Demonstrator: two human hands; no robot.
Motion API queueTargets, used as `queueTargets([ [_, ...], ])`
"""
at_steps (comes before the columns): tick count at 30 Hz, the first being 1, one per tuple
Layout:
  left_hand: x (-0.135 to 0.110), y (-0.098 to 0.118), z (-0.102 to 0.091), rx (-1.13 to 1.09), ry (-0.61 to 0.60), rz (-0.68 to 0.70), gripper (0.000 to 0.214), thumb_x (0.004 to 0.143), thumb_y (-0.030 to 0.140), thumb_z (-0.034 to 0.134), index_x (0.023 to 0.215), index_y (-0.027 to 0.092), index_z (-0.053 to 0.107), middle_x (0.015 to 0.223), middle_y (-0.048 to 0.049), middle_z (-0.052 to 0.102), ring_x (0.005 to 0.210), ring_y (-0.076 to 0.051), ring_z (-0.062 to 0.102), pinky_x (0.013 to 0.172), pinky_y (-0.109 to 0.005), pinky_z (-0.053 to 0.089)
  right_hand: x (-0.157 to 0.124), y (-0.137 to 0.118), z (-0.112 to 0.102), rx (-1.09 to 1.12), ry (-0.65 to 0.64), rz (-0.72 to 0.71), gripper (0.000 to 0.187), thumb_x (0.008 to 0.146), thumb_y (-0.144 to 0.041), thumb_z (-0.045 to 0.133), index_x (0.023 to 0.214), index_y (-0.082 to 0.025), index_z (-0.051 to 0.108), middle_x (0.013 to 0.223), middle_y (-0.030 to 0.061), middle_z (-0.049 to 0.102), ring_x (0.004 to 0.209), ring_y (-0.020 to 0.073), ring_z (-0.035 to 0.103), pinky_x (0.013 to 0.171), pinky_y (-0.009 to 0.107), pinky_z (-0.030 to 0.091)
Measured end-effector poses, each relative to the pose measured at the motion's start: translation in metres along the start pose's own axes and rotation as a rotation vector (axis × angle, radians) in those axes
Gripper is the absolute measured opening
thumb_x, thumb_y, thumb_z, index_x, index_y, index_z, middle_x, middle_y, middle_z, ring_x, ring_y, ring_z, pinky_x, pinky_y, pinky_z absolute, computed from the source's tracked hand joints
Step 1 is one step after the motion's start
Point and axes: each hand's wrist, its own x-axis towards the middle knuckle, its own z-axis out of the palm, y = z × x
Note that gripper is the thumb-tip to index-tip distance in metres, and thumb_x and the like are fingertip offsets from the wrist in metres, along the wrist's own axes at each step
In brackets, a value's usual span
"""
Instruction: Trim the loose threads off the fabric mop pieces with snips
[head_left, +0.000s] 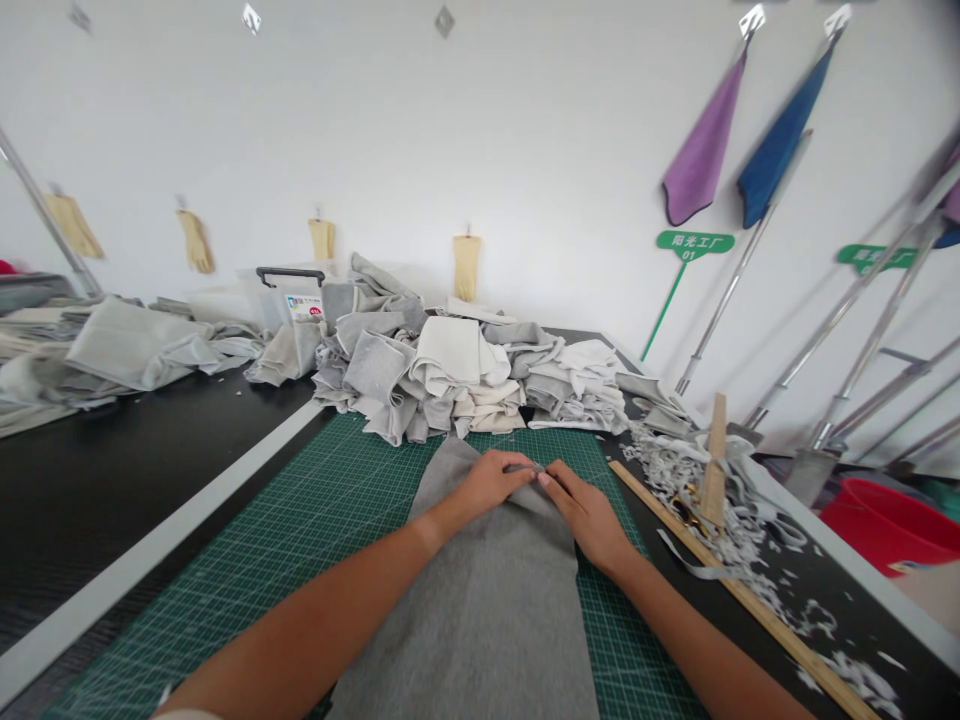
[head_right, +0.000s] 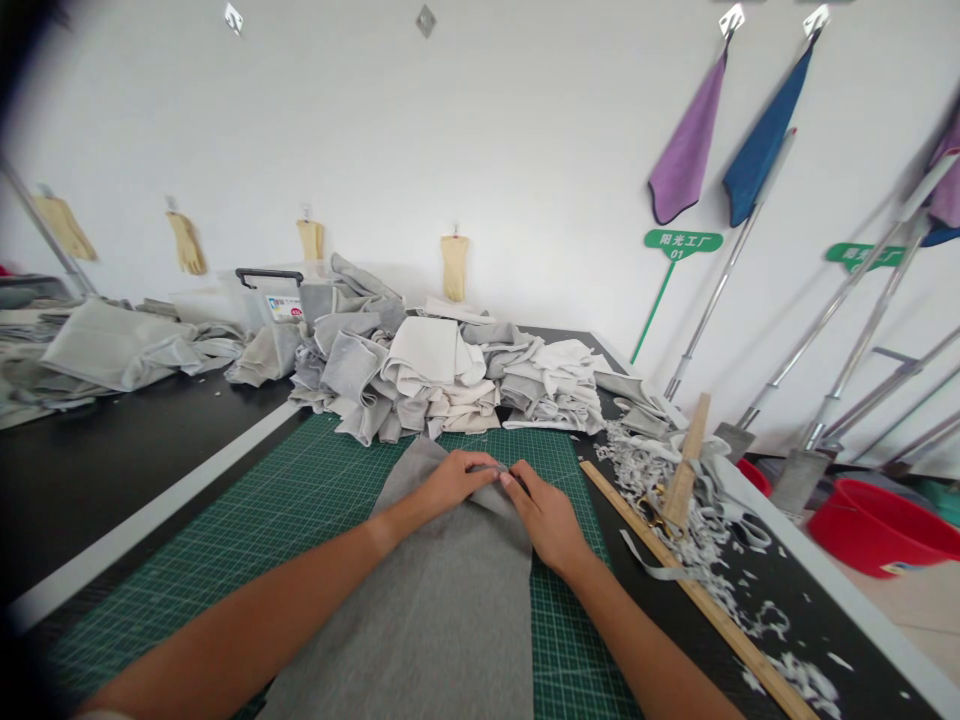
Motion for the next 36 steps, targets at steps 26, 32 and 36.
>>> queueTargets([
  [26,0.0001,-0.0007,-0.0002,0.031,0.002,-0.007,0.028,0.089,0.037,0.058,0.092,0.014,0.074,0.09,-0.0048,0.073,0.087,-0.018,0.064,0.079,-0.025,0.046,0.0021,0.0027,0.0001,0.066,0.0,-0.024,0.036,0.101,-0.053,0.036,0.087,-0.026,0.054,0.078,-0.0038,0.059,0.074,0.0167,0.058,0.069,0.025,0.038],
  [32,0.0018,-0.0026,-0.0014,0.01,0.016,-0.013,0.029,0.089,0.035,0.057,0.1,0.014,0.074,0.098,-0.0063,0.074,0.093,-0.019,0.065,0.086,-0.027,0.047,0.0003,-0.0004,-0.002,0.054,-0.006,-0.018,0.035,0.1,-0.054,0.036,0.09,-0.026,0.055,0.08,-0.0033,0.062,0.076,0.0176,0.059,0.071,0.026,0.04],
  [36,0.0022,-0.0031,-0.0014,0.014,0.018,-0.016,0.029,0.089,0.035,0.057,0.099,0.014,0.075,0.097,-0.0064,0.075,0.092,-0.019,0.066,0.086,-0.028,0.048,-0.0001,-0.0008,-0.0022,0.039,-0.008,-0.016,0.036,0.1,-0.055,0.035,0.091,-0.026,0.055,0.08,-0.0028,0.062,0.075,0.0177,0.059,0.071,0.026,0.04],
])
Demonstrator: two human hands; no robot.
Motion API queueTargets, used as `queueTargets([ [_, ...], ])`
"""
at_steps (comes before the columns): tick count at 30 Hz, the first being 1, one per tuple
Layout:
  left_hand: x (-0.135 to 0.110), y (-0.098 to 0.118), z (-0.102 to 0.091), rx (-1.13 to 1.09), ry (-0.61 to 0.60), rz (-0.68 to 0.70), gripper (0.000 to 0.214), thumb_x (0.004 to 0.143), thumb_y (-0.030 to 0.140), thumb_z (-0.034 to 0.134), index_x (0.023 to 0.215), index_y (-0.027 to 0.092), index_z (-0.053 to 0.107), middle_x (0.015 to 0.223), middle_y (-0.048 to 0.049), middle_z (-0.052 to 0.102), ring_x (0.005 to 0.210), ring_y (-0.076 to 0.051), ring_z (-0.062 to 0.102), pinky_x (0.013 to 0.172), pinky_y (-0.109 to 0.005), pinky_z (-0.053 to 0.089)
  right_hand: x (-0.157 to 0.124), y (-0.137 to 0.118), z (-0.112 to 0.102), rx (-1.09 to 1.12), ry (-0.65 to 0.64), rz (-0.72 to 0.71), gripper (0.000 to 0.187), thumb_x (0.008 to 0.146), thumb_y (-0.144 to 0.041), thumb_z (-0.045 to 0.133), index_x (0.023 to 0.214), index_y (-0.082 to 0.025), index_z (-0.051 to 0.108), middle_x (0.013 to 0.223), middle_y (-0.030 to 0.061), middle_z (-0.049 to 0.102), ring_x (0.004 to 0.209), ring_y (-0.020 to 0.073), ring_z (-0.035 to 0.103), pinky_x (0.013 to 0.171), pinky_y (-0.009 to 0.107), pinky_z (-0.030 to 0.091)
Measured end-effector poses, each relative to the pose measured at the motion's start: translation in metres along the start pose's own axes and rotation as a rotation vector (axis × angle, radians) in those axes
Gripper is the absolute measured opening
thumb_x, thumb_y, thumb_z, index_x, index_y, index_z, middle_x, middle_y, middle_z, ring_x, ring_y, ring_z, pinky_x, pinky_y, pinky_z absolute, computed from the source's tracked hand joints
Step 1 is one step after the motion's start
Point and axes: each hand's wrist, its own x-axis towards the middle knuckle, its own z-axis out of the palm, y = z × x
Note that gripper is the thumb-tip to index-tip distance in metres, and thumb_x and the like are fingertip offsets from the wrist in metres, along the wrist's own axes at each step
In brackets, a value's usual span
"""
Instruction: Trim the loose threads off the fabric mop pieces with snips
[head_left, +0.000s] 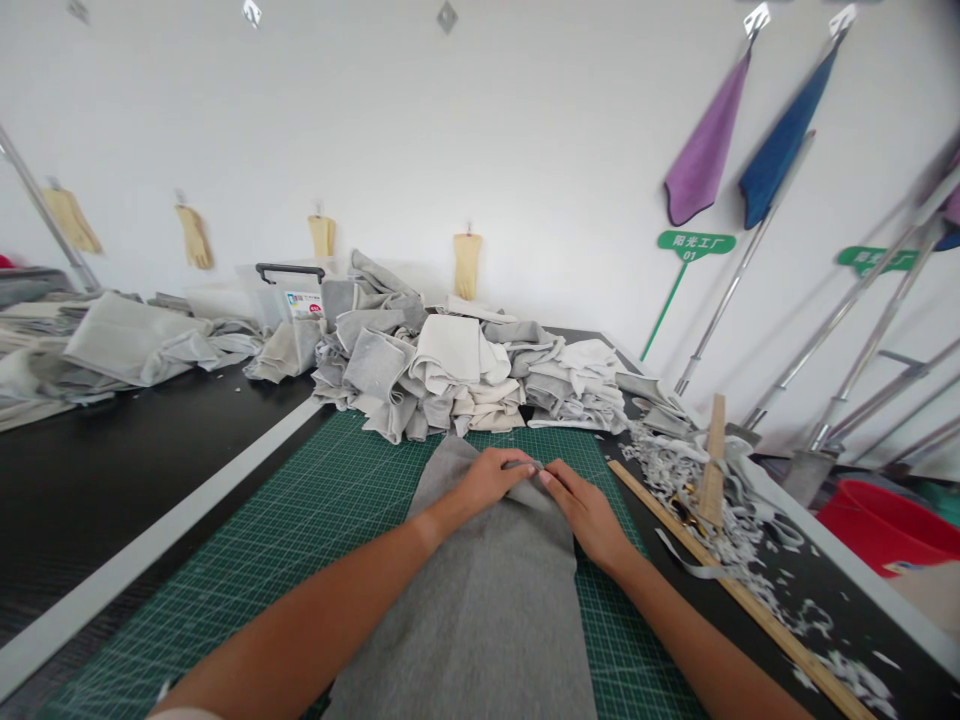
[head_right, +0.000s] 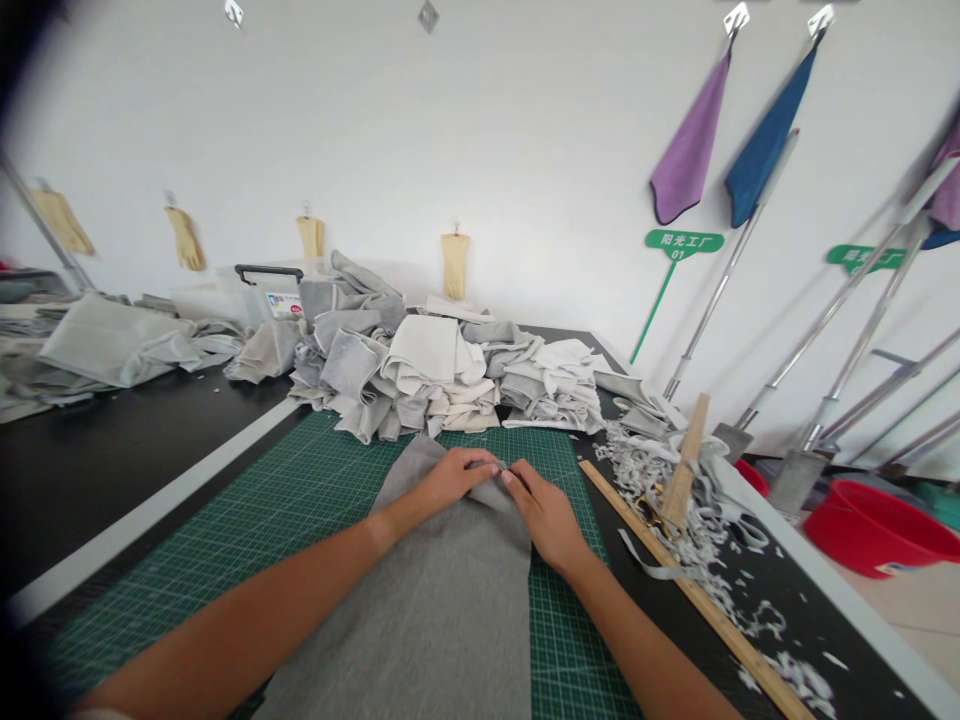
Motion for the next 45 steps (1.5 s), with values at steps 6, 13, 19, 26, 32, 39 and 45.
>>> queueTargets([
  [6,-0.002,0.004,0.0,0.012,-0.005,-0.017,0.03,0.089,0.038,0.058,0.095,0.014,0.074,0.094,-0.0057,0.074,0.09,-0.019,0.065,0.083,-0.026,0.047,0.001,0.002,0.001,-0.006,0.002,-0.014,0.037,0.101,-0.054,0.034,0.088,-0.025,0.054,0.078,-0.002,0.06,0.073,0.0175,0.058,0.069,0.026,0.04],
  [13,-0.002,0.004,0.0,0.014,-0.004,-0.003,0.029,0.089,0.036,0.058,0.096,0.014,0.074,0.093,-0.0058,0.074,0.089,-0.019,0.064,0.08,-0.026,0.046,0.0,0.001,0.002,0.01,0.002,-0.009,0.035,0.1,-0.053,0.036,0.086,-0.025,0.053,0.078,-0.0029,0.059,0.075,0.0171,0.057,0.069,0.025,0.039],
  [19,-0.002,0.003,0.0,0.027,-0.026,-0.002,0.029,0.089,0.036,0.056,0.094,0.013,0.074,0.092,-0.0057,0.074,0.088,-0.019,0.064,0.08,-0.025,0.047,0.001,0.004,0.003,-0.018,0.002,-0.003,0.035,0.101,-0.053,0.036,0.086,-0.025,0.051,0.075,-0.0037,0.058,0.071,0.0167,0.057,0.067,0.025,0.037],
  [26,-0.003,0.004,0.0,0.026,-0.029,0.008,0.031,0.09,0.039,0.057,0.094,0.014,0.074,0.093,-0.0054,0.074,0.089,-0.019,0.065,0.081,-0.025,0.047,0.001,0.005,0.003,-0.015,0.007,-0.017,0.036,0.101,-0.054,0.035,0.086,-0.025,0.051,0.075,-0.0034,0.057,0.071,0.0167,0.056,0.067,0.025,0.038],
  [32,-0.002,0.003,-0.001,0.017,-0.028,-0.003,0.031,0.089,0.039,0.058,0.099,0.015,0.074,0.098,-0.006,0.075,0.094,-0.02,0.066,0.086,-0.027,0.048,0.004,0.003,0.002,0.057,0.016,-0.004,0.039,0.1,-0.055,0.036,0.084,-0.024,0.054,0.078,-0.0024,0.058,0.073,0.0163,0.054,0.069,0.025,0.04],
  [39,-0.001,0.007,-0.001,-0.034,0.041,0.022,0.032,0.09,0.04,0.057,0.098,0.014,0.075,0.096,-0.0072,0.075,0.092,-0.02,0.066,0.085,-0.028,0.048,0.009,0.003,-0.002,0.381,-0.1,0.168,0.041,0.091,-0.061,0.048,0.09,-0.022,0.057,0.064,-0.0045,0.044,0.054,0.0116,0.038,0.047,0.021,0.027],
  [45,0.002,0.026,-0.007,0.029,0.202,0.028,0.03,0.09,0.039,0.055,0.094,0.016,0.074,0.095,-0.0057,0.075,0.091,-0.02,0.066,0.085,-0.028,0.049,0.009,-0.005,-0.008,0.431,-0.197,0.178,0.04,0.08,-0.057,0.066,0.086,-0.018,0.063,0.071,-0.002,0.053,0.062,0.0123,0.047,0.051,0.021,0.034],
])
